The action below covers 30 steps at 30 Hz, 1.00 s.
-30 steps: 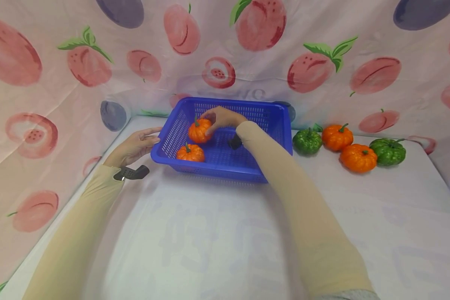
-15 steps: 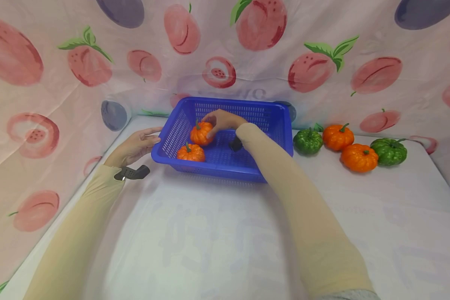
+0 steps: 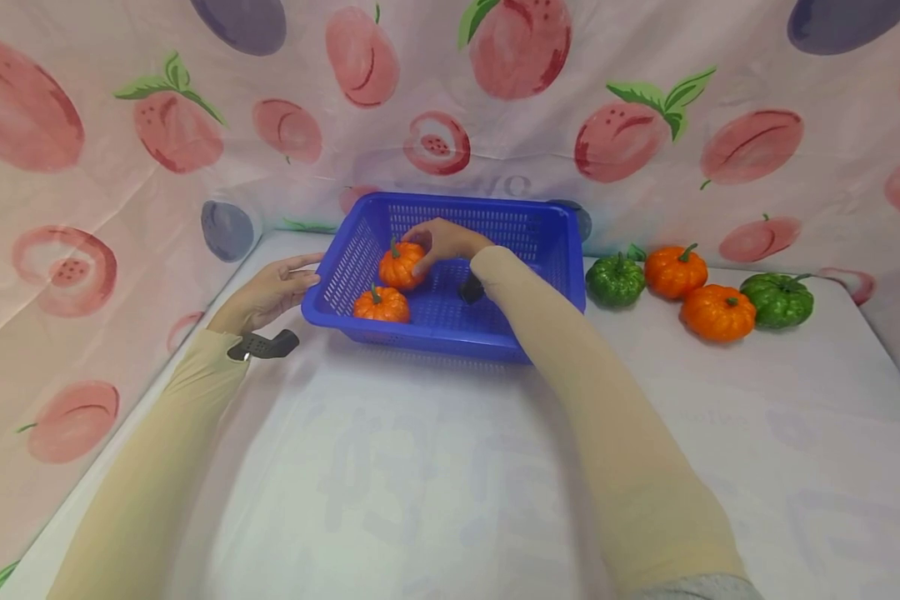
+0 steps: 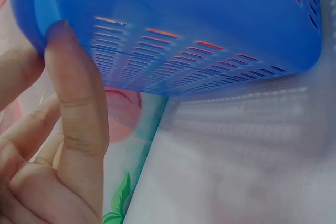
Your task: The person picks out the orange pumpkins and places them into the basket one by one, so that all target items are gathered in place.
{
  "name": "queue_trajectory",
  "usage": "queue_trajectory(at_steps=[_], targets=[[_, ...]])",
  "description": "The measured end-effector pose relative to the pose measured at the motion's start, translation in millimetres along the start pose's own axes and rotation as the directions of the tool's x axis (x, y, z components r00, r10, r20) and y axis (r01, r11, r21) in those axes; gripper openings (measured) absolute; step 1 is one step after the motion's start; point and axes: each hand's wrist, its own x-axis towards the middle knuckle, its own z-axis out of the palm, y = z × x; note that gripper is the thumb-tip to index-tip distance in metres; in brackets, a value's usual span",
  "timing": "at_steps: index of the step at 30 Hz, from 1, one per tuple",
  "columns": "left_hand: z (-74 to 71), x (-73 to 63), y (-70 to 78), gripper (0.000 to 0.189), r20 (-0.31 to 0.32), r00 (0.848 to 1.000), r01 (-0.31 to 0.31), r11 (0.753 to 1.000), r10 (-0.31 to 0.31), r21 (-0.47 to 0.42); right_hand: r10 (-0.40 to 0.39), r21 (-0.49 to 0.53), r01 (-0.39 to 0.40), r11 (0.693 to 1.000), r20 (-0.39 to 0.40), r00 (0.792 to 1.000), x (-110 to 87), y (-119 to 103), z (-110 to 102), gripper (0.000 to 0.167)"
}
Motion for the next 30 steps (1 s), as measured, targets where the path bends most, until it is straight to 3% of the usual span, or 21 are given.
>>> queue_trajectory(at_steps=[9, 30], targets=[[1.0, 0.7, 1.1, 0.061, 0.032, 0.999, -0.026, 0.999, 0.027, -0.032, -0.011, 0.008, 0.011, 1.000, -0.009, 1.000, 3.1, 3.0, 1.5, 0.063], [-0.4, 1.1, -1.7, 0.062, 0.020, 0.999, -0.032, 0.999, 0.032, -0.019, -0.012, 0.019, 0.012, 1.000, -0.014, 1.000, 5.3, 2.4, 5.6, 0.063]])
